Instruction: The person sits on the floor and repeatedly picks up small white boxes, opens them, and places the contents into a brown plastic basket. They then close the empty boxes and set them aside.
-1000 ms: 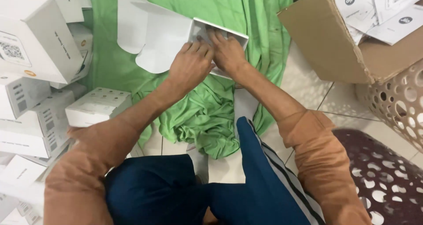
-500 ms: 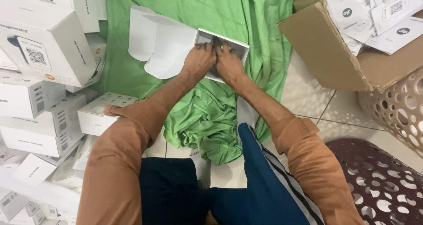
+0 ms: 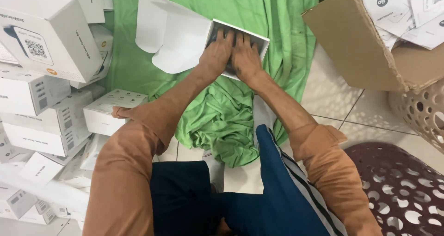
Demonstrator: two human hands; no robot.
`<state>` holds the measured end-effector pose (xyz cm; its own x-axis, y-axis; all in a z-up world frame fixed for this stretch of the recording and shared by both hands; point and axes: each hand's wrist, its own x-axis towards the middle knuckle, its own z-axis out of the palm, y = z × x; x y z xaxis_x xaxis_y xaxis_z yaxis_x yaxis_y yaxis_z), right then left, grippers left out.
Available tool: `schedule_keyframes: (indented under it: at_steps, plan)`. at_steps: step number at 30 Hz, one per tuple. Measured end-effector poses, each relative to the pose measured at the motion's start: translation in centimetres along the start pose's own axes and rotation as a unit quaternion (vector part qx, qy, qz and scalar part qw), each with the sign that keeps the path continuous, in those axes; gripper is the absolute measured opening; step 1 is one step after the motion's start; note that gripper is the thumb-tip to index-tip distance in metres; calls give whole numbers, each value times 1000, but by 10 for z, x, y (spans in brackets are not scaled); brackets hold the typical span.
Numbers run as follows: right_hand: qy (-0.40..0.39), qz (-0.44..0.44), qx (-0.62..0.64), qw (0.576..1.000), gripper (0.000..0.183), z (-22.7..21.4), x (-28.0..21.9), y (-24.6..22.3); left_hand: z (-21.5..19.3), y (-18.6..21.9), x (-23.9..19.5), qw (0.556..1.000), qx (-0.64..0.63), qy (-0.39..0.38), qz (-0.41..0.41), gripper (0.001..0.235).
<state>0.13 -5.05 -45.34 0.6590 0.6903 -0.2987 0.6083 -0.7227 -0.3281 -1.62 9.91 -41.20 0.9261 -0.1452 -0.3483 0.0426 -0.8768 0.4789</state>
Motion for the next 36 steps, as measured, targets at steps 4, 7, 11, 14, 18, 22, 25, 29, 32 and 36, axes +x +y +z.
schedule_keyframes:
  at_steps: [4, 7, 11, 14, 18, 22, 25, 29, 32, 36]
  plan:
    - [-29, 23, 93, 995, 83, -62, -1, -29, 14, -18, 1, 1000, 22, -6, 2, 49]
    - [-134, 92, 137, 977, 78, -67, 2, -35, 11, -21, 1, 999, 28, 4, 15, 45]
    - [-82, 111, 150, 979, 64, -46, 0, -28, 10, -21, -2, 998, 47, 31, 36, 37]
    - [-39, 112, 152, 981, 63, -59, -1, -29, 10, -26, 0, 988, 107, 62, 90, 39]
    - [-23, 123, 177, 976, 55, -46, -9, -21, 0, -18, -6, 991, 94, -14, 90, 53]
    - [-6, 103, 200, 974, 37, -50, -16, -15, -40, 1, -12, 996, -28, -72, 41, 53]
    - [43, 55, 128, 989, 24, -79, -24, -23, -69, 13, -13, 993, -30, -96, 58, 33]
    - [140, -8, 118, 983, 18, -106, -35, -25, -103, 14, -22, 985, -105, -77, 109, 32]
    - [138, -18, 91, 986, 24, -105, -38, -19, -111, 7, -25, 972, -194, -62, 120, 42]
    - [118, 5, 141, 983, 20, -113, -51, -18, -110, 8, -22, 965, -227, -43, 124, 68]
